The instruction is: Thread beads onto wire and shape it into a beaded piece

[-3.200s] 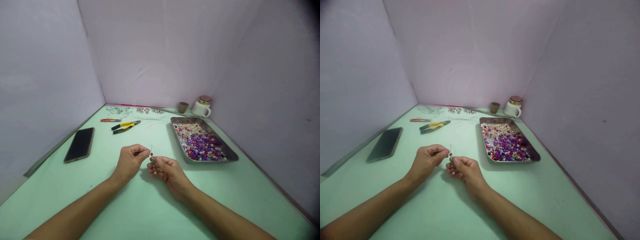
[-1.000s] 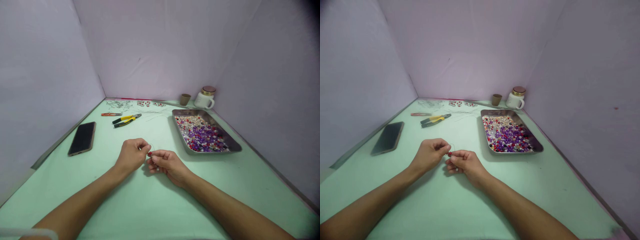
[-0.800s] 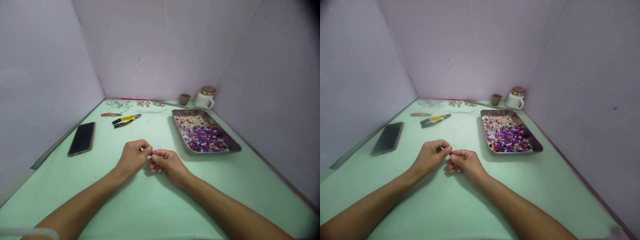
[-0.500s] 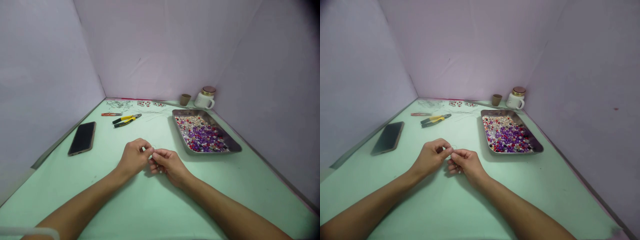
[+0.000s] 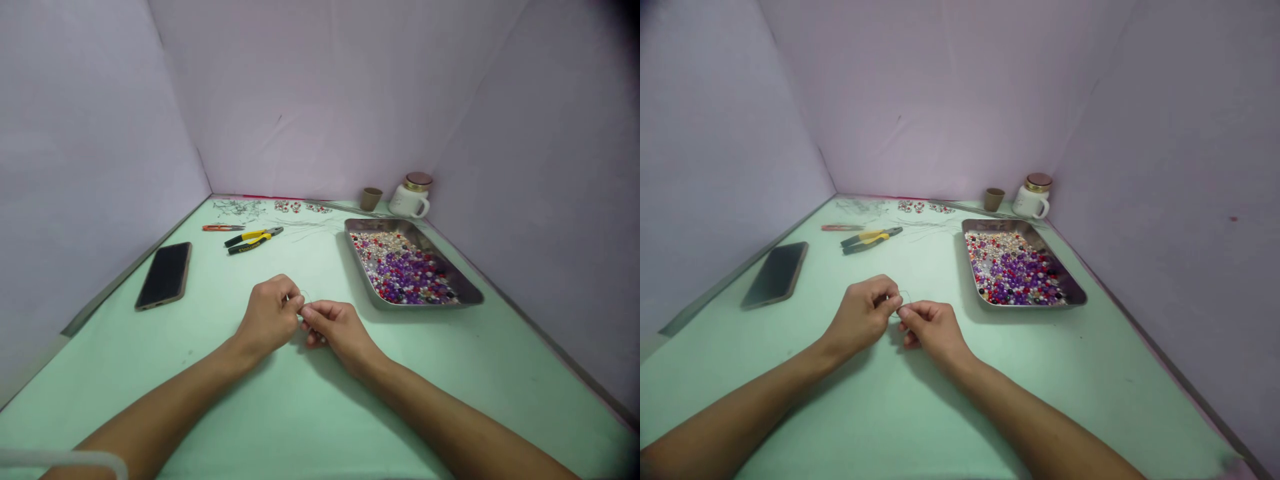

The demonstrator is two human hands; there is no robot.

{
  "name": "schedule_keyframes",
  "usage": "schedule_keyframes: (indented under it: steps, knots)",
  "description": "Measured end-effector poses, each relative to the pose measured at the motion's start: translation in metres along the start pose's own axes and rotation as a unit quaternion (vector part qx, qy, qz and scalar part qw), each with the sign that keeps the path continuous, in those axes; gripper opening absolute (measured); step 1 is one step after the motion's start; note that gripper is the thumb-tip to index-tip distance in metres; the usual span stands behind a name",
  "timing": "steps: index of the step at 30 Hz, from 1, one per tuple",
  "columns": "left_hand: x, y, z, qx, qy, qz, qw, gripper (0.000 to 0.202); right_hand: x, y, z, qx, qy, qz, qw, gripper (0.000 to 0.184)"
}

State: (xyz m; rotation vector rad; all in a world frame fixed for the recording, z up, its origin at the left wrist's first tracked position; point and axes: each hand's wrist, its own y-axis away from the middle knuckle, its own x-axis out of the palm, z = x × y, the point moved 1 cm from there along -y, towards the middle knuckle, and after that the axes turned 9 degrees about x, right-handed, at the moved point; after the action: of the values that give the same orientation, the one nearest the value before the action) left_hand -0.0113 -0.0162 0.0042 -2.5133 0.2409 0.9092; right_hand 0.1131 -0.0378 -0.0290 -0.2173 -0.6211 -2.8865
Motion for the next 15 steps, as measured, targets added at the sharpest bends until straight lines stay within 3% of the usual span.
schedule_keyframes:
  steps: [11,15]
  knots:
    - [-0.0004,-0.0017,0.0008,-0.008,0.051,-0.015,0.999,0.016,-0.0037,-0.0008,-0.0004,-0.032,0.075,-0.009,0.997,0.031]
    - [0.0004,-0.0026,0.0032,-0.080,0.140,-0.004,0.987,0.012,-0.0040,0.0009,0.0010,-0.076,0.080,-0.021,0.994,0.027]
